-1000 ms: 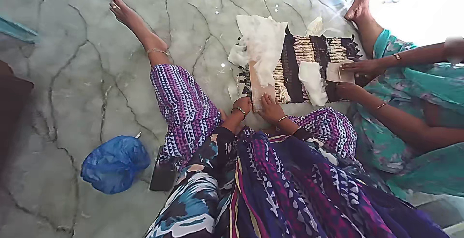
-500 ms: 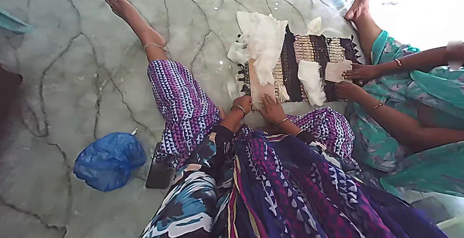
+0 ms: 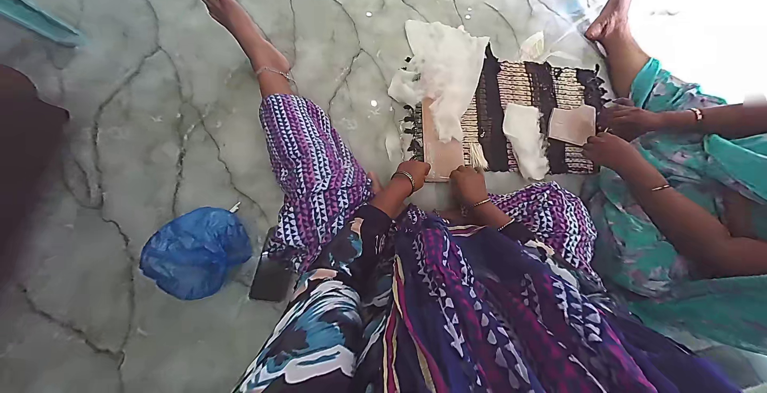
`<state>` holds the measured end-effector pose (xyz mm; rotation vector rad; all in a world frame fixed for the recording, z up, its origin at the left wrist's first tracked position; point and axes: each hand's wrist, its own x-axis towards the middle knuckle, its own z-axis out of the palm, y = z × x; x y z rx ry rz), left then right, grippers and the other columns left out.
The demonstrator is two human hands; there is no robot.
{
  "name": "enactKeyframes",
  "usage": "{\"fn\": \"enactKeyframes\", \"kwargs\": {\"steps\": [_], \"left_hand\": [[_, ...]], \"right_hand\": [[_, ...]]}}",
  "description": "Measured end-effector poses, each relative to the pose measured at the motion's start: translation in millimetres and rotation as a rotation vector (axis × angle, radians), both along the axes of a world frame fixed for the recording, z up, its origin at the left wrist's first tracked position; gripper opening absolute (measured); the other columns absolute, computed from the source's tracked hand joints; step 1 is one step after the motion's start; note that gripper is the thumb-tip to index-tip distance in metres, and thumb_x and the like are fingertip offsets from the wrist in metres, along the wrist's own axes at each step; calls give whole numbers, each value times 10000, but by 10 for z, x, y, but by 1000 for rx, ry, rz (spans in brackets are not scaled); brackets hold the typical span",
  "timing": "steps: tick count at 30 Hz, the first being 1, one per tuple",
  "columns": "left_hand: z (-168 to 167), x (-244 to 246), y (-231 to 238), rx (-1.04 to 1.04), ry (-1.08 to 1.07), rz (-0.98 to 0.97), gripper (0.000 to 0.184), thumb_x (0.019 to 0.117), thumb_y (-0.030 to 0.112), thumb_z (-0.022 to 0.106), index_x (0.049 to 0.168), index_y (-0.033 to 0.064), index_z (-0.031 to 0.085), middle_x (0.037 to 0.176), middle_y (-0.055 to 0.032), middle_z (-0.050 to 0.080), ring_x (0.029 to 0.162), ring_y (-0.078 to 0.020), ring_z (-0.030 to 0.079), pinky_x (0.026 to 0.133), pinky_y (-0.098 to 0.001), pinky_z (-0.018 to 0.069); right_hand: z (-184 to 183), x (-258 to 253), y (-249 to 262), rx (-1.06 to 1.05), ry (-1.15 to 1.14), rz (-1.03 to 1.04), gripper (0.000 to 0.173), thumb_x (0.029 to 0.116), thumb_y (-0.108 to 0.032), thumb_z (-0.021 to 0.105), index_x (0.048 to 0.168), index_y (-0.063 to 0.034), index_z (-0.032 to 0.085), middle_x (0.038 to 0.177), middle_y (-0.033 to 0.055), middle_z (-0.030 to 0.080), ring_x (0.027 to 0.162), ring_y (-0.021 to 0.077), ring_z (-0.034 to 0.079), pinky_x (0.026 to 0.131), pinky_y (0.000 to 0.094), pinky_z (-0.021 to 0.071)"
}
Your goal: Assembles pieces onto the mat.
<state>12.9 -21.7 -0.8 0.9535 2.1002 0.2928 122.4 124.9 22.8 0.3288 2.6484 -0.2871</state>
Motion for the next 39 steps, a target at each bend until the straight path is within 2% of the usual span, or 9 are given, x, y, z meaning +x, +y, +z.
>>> {"fn": "enactKeyframes", "kwargs": {"steps": [6, 12, 16, 22, 26, 30, 33, 36, 39], "left_hand": [[-5, -185, -165, 101, 26, 165, 272, 1024, 87, 579, 1273, 25, 668, 1195, -255, 705, 1161, -460, 662, 987, -673, 495], [76, -568, -445, 213, -108, 856, 371, 1059, 22, 430, 1415, -72, 476, 1302, -344, 612, 1245, -502, 601, 1042, -655, 466], [56, -523, -390, 146, -2, 1024, 444, 1097, 252, 493, 1429, -42, 488, 1262, -311, 658, 1205, -480, 638, 1015, -651, 479], [-82, -535, -291, -51, 2, 896, 531, 1028, 299, 621, 1433, -28, 519, 1310, -295, 646, 1253, -460, 618, 1041, -655, 469], [-132, -564, -329, 47, -104, 840, 359, 1047, 226, 596, 1276, -46, 645, 1291, -281, 657, 1261, -436, 613, 1062, -640, 455], [-29, -516, -278, 379, -332, 652, 330, 1011, 105, 662, 1182, -173, 616, 1154, -347, 644, 1105, -419, 625, 1024, -539, 467], [13, -332, -202, 487, -401, 457, 278, 971, 52, 696, 1111, -173, 615, 1026, -287, 650, 942, -314, 618, 926, -466, 501], [-533, -140, -167, 664, -355, 384, 260, 892, 125, 789, 992, -64, 641, 846, -180, 625, 748, -255, 587, 706, -453, 516], [-485, -101, -118, 641, -489, 407, 390, 893, 124, 785, 1171, -78, 599, 967, -205, 661, 855, -258, 627, 805, -458, 534]], "right_hand": [[54, -39, 321, 0, 128, -89, 155, 948, -71, 641, 995, -10, 775, 1109, 255, 698, 1138, 460, 616, 940, 676, 422], [61, -153, 995, -313, 168, -642, 239, 994, -162, 674, 1120, 30, 742, 1111, 260, 722, 1069, 416, 680, 981, 624, 482], [-29, -201, 1055, -344, 253, -774, 243, 997, -156, 668, 1153, 17, 737, 1158, 257, 713, 1127, 412, 662, 1015, 617, 462], [53, -117, 1019, -257, 323, -791, 223, 1013, -140, 637, 1124, 25, 740, 1153, 261, 710, 1153, 422, 644, 1021, 622, 444], [98, -128, 759, -306, 314, -682, 258, 1037, -150, 601, 1158, 45, 717, 1147, 281, 706, 1138, 444, 647, 1013, 633, 441], [34, -192, 527, -624, 342, -528, 306, 1029, -123, 617, 1241, 93, 661, 1222, 283, 676, 1052, 371, 678, 957, 505, 522], [117, -263, 320, -886, 179, -471, 422, 1068, -198, 553, 1409, 49, 540, 1309, 214, 638, 1035, 220, 627, 899, 384, 494], [67, -277, 182, -977, 191, -485, 203, 1008, -99, 630, 1122, 66, 664, 903, 69, 685, 746, 64, 585, 713, 257, 494], [-9, -249, 156, -1049, 261, -549, 60, 957, 12, 652, 901, 33, 663, 700, -23, 639, 619, 7, 550, 628, 201, 475]]}}
